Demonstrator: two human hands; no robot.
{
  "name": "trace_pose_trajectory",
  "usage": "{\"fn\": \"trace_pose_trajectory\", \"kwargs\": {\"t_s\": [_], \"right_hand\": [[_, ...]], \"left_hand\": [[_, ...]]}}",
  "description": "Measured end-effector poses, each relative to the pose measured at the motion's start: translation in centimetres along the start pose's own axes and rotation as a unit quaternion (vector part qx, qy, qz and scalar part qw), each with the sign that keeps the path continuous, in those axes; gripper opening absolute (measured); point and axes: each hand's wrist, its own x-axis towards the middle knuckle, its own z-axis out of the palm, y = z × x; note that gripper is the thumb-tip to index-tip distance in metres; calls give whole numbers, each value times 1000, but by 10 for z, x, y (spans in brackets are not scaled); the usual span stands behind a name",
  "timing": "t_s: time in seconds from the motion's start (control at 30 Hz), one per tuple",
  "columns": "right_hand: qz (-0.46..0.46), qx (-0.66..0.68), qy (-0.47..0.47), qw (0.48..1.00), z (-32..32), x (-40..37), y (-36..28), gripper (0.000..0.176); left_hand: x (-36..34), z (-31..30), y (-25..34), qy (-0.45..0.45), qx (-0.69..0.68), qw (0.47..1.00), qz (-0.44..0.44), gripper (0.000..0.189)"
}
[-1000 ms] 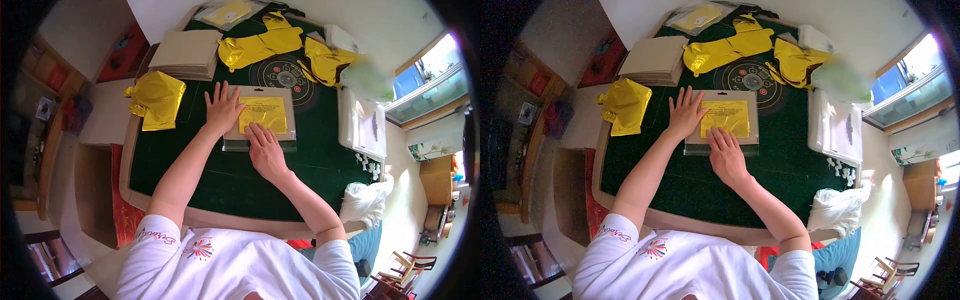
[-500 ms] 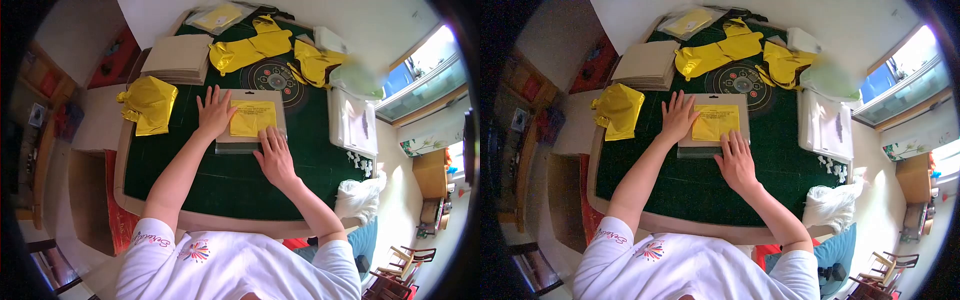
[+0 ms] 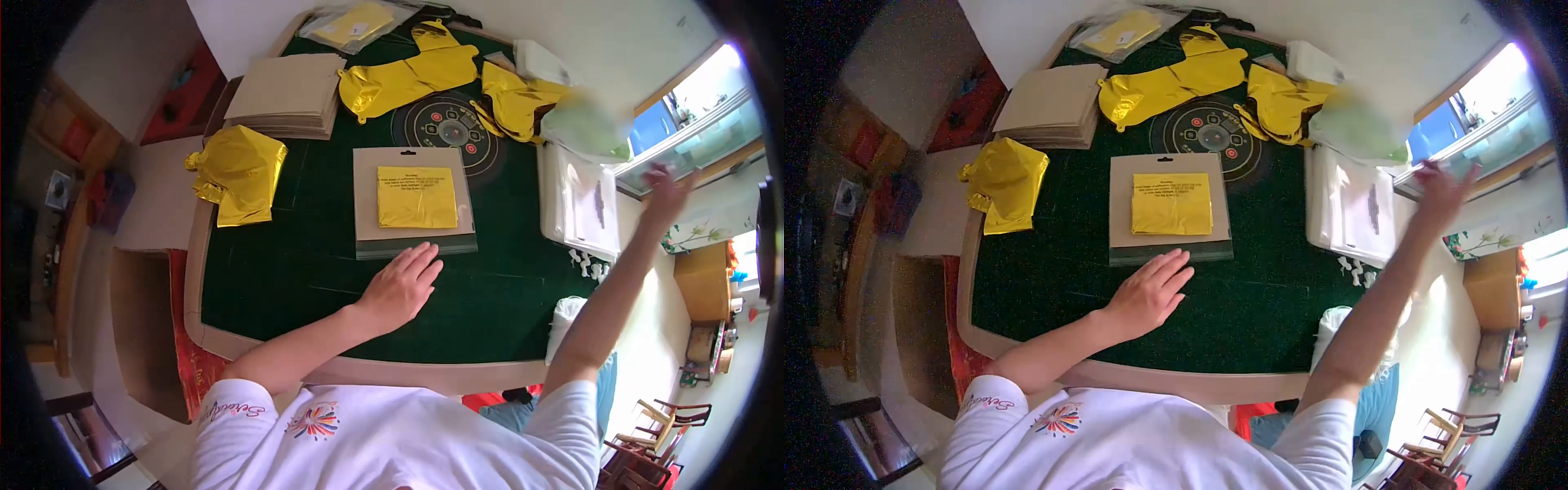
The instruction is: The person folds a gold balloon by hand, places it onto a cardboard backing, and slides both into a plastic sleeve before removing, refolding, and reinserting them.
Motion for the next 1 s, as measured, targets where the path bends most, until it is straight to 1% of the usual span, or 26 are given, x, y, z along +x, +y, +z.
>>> {"fn": "trace_pose_trajectory", "kwargs": {"t_s": [0.03, 0.07, 0.1, 0.17, 0.2, 0.23, 0.27, 0.3, 0.33, 0.37, 0.4, 0.43, 0.47, 0.5, 0.53, 0.57, 0.6, 0.63, 0.67, 0.7, 0.77, 0.8, 0.87, 0.9, 0.97, 1.0], "right_hand": [[111, 1, 82, 990, -18, 52, 4, 69], [163, -5, 129, 978, -33, 95, 38, 69], [213, -9, 176, 961, -44, 122, 66, 69], [282, 6, 25, 959, -51, 130, 84, 64], [266, 31, -4, 963, -21, 106, 47, 56], [174, 27, -160, 971, 1, 80, 22, 35], [76, 25, -311, 947, 20, 51, -3, 19], [180, 20, -326, 928, 43, 8, -48, 29], [172, -55, -395, 901, 53, -34, -74, 38], [185, -54, -539, 820, 50, -62, -72, 38], [358, 90, -590, 718, 60, -103, -102, 25], [75, -43, -664, 743, 62, -140, -106, 22], [97, -73, -691, 713, 63, -168, -122, 24], [81, -92, -689, 715, 60, -198, -109, 25], [60, -119, -669, 732, 59, -218, -100, 32], [62, -119, -669, 731, 58, -232, -94, 32], [43, -149, -638, 755, 58, -243, -88, 36], [23, -178, -604, 776, 58, -251, -82, 40], [-10, -169, -598, 784, 57, -257, -76, 51], [-10, -168, -598, 784, 58, -257, -77, 51], [22, -202, -609, 767, 62, -256, -83, 59], [21, -202, -608, 767, 64, -256, -83, 59], [59, -275, -624, 729, 68, -255, -84, 67], [58, -275, -624, 729, 68, -258, -78, 67], [61, -177, -595, 782, 68, -269, -60, 71], [62, -178, -595, 781, 71, -265, -67, 71]], "left_hand": [[0, 2, 2, -18, 27, 999, -14, 45], [4, 5, 3, -33, 55, 998, -25, 51], [6, 7, 3, -29, 54, 998, -16, 51], [4, 12, 5, -44, 60, 997, -35, 59], [6, 16, 4, -42, 60, 997, -35, 59], [5, 20, 4, -33, 61, 997, -39, 61], [4, 22, 4, -24, 63, 997, -44, 63], [4, 21, 5, -29, 63, 996, -47, 63], [8, 19, 7, -26, 72, 996, -47, 64], [11, 18, 7, -22, 82, 995, -47, 65], [13, 18, 7, -22, 82, 995, -50, 65], [14, 18, 6, -20, 80, 995, -58, 66], [15, 18, 6, -19, 77, 995, -67, 67], [14, 20, 3, -20, 77, 994, -68, 67], [13, 25, 0, -9, 75, 995, -64, 68], [13, 28, -1, 1, 71, 996, -60, 69], [13, 28, -1, 1, 71, 996, -60, 69], [14, 27, -1, -8, 84, 994, -67, 71], [15, 26, -1, -17, 97, 992, -74, 73], [17, 24, -1, -17, 98, 992, -74, 73], [22, 20, -3, -39, 106, 990, -80, 76], [23, 19, -5, -38, 107, 990, -79, 76], [24, 19, -9, -24, 92, 991, -94, 80], [24, 20, -9, -24, 92, 991, -94, 80], [23, 21, -10, -22, 78, 992, -96, 81], [22, 22, -11, -23, 78, 992, -96, 81]]}}
